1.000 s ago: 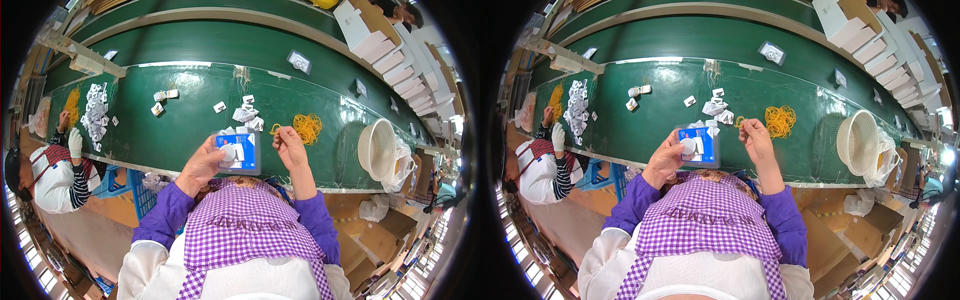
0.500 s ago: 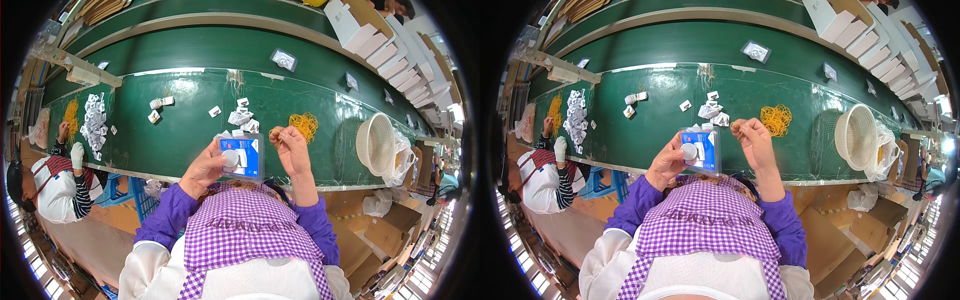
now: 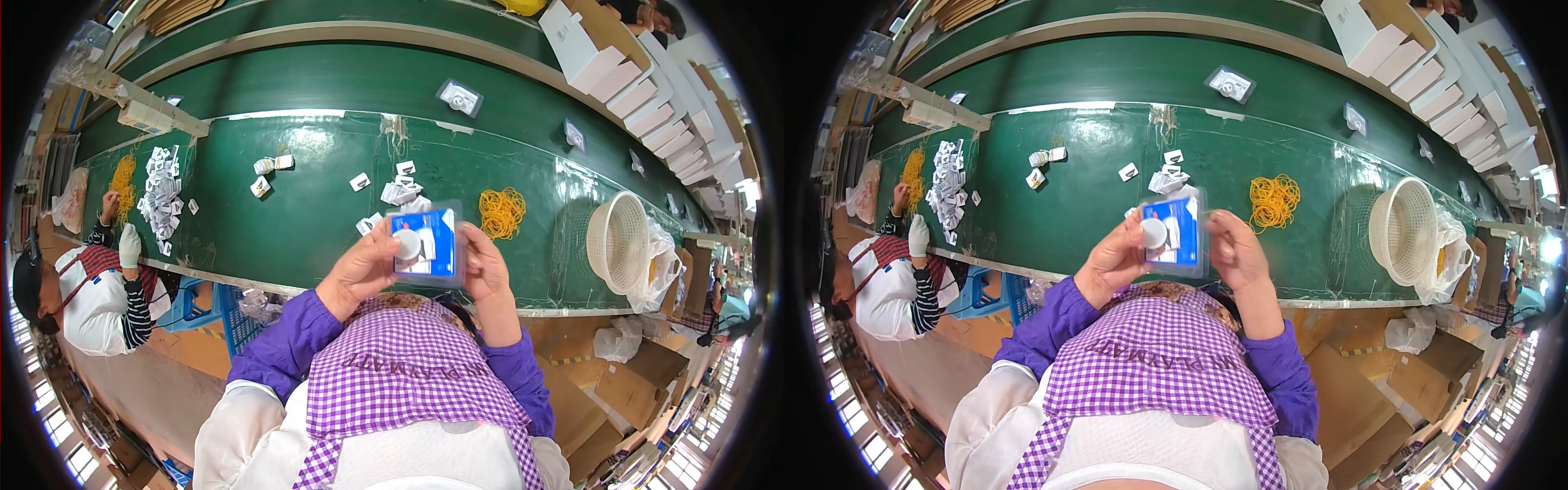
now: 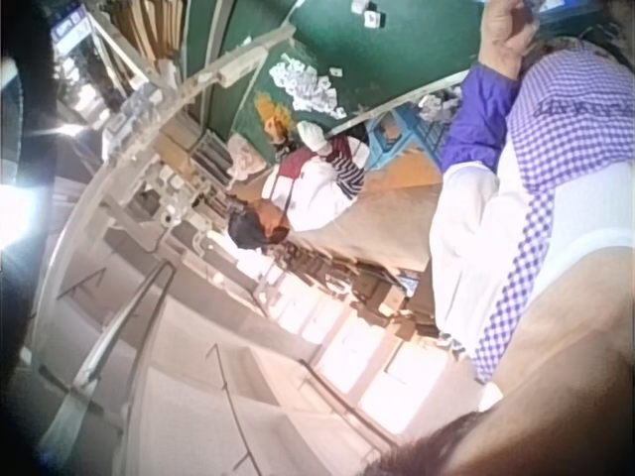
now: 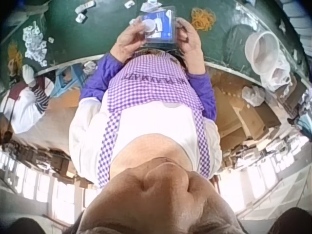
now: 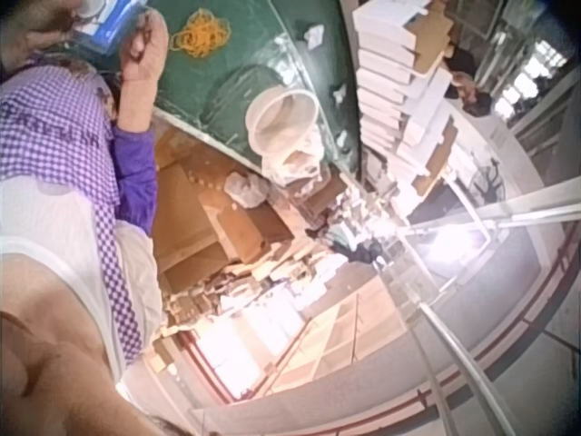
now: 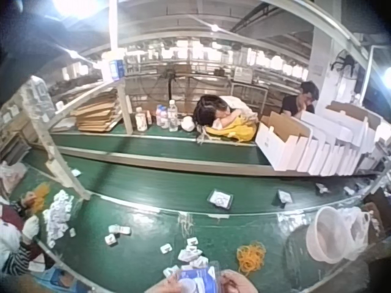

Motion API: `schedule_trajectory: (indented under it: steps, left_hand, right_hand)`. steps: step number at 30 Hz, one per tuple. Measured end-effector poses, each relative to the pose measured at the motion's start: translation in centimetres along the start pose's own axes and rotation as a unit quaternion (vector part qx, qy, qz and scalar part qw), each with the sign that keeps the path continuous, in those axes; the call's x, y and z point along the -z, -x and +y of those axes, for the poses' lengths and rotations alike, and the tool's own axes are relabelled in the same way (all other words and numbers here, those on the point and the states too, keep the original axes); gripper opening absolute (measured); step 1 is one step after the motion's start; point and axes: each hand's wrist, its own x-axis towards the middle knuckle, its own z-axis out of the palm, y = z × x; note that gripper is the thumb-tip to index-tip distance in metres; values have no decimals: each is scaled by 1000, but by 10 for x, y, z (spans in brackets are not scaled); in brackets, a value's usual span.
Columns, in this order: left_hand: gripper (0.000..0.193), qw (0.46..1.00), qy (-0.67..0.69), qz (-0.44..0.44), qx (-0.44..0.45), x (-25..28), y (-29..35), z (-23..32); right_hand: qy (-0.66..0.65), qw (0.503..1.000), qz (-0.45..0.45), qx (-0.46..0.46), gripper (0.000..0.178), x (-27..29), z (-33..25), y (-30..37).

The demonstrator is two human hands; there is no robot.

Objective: The person assembles small white plastic components into a blue container by hand.

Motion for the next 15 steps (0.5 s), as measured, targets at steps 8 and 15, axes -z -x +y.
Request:
schedule_trajectory:
  steps: [8, 15]
  left_hand:
    - [41, 953, -217, 166, -133, -9, -10, 9]
    - [45, 875, -428, 167, -154, -10, -17, 5]
  right_hand:
    - [-71, 988, -120, 64, 57, -31, 13, 40]
    - [412, 881, 16, 232, 98, -27, -1, 9]
